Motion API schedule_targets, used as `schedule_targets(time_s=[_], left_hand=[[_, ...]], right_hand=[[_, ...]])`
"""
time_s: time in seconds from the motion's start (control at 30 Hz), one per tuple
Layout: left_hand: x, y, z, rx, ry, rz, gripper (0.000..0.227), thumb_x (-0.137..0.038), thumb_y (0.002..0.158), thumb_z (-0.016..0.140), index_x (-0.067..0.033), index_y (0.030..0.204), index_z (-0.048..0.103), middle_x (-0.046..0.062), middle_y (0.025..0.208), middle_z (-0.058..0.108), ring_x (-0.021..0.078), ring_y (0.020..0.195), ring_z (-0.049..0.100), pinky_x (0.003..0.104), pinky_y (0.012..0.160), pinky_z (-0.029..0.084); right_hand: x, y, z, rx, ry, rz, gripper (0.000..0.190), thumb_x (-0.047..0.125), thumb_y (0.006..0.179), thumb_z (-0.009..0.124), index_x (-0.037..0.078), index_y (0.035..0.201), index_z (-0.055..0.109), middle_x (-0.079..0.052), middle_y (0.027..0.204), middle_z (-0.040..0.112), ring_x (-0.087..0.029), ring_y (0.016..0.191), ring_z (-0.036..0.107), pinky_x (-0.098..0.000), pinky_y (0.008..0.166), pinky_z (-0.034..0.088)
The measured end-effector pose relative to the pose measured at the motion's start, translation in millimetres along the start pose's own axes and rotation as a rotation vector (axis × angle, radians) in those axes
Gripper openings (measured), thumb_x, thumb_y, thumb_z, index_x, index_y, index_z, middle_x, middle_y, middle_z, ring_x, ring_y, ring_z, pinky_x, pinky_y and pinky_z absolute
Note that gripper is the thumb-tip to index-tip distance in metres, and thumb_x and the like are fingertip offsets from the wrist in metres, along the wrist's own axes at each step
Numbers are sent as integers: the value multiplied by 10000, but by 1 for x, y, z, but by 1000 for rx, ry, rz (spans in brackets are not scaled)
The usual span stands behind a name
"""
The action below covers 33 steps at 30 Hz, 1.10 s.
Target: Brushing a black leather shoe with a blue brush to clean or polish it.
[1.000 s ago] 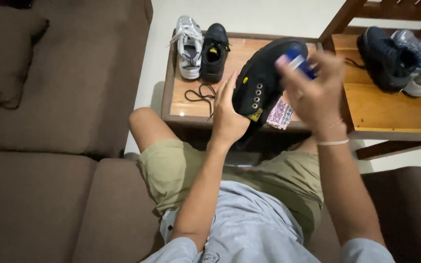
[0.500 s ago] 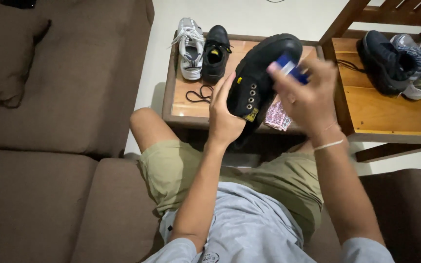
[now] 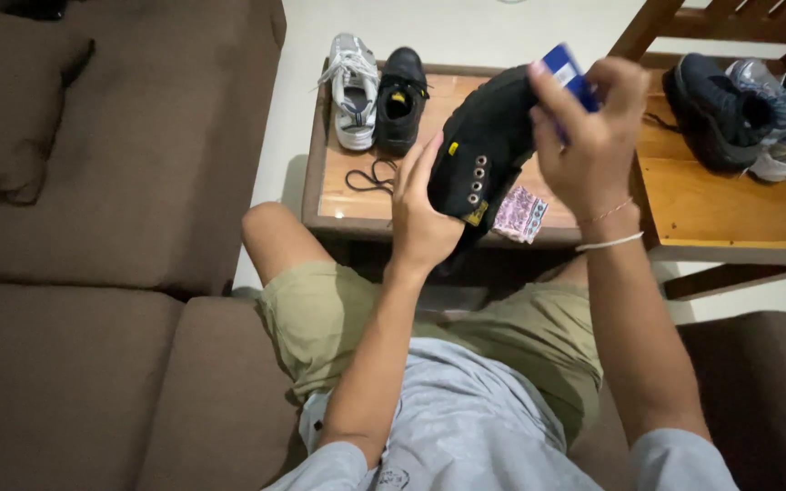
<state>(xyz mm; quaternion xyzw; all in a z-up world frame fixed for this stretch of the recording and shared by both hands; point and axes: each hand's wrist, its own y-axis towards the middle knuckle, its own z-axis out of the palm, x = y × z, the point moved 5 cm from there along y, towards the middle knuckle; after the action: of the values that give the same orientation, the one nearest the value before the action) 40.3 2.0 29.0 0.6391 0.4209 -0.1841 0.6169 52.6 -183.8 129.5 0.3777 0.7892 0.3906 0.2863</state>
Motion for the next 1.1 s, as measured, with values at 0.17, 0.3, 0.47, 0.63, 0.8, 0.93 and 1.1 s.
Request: schedule_targets(time_s=[0.17, 0.3, 0.47, 0.63, 0.8, 0.93, 1.1], left_hand=[[15, -3, 7, -111, -27, -17, 862, -75, 613, 827, -146, 1436, 584, 154, 1329, 596, 376, 1261, 600, 451, 1124, 447], [10, 0, 4, -104, -19, -9, 832, -81, 639, 829, -150, 1431, 585, 139, 1347, 594, 370, 1268, 601, 442, 1126, 448], [26, 0, 10, -98, -237, -132, 783, -17, 684, 837, -117, 1423, 596, 156, 1325, 615, 301, 1163, 658, 376, 988, 534], [47, -2, 16, -15, -567, -354, 757, 88, 764, 783, -70, 1461, 533, 183, 1135, 679, 248, 943, 707, 320, 788, 611], [101, -7, 25, -69, -760, -352, 511, 73, 902, 691, -3, 1396, 586, 210, 1277, 628, 266, 1149, 618, 399, 961, 545], [108, -18, 16, -68, -755, -419, 305, -36, 986, 537, 44, 1253, 660, 221, 1150, 663, 309, 1053, 599, 461, 975, 501], [109, -8, 18, -19, -674, -523, 348, -133, 989, 517, -1, 1280, 652, 212, 1183, 664, 297, 1098, 598, 447, 1013, 475]], right_hand=[[16, -9, 20, -14, 52, -133, 370, 205, 911, 814, 270, 1275, 804, -179, 1114, 525, -387, 987, 525, -489, 840, 422], [-7, 0, 12, -58, -2, -39, 367, 187, 1037, 721, 177, 1403, 747, -158, 1104, 468, -363, 931, 479, -468, 788, 399], [14, -15, 23, -67, 149, 39, 414, 192, 975, 762, 210, 1387, 737, -170, 1143, 482, -369, 965, 506, -471, 853, 444], [12, -28, 23, -181, 324, 232, 413, 158, 1083, 617, 175, 1495, 613, -113, 1219, 420, -278, 985, 465, -398, 859, 438], [73, -75, 30, -35, 553, 354, 482, 119, 929, 719, 234, 1395, 677, -131, 1203, 429, -331, 1092, 508, -416, 979, 436], [71, -73, 40, -19, 519, 271, 479, 139, 898, 758, 238, 1363, 704, -156, 1195, 456, -337, 1017, 503, -426, 913, 442], [52, -34, 34, -139, 469, 255, 416, 185, 1076, 613, 174, 1491, 589, -147, 1197, 401, -301, 966, 440, -419, 853, 414]])
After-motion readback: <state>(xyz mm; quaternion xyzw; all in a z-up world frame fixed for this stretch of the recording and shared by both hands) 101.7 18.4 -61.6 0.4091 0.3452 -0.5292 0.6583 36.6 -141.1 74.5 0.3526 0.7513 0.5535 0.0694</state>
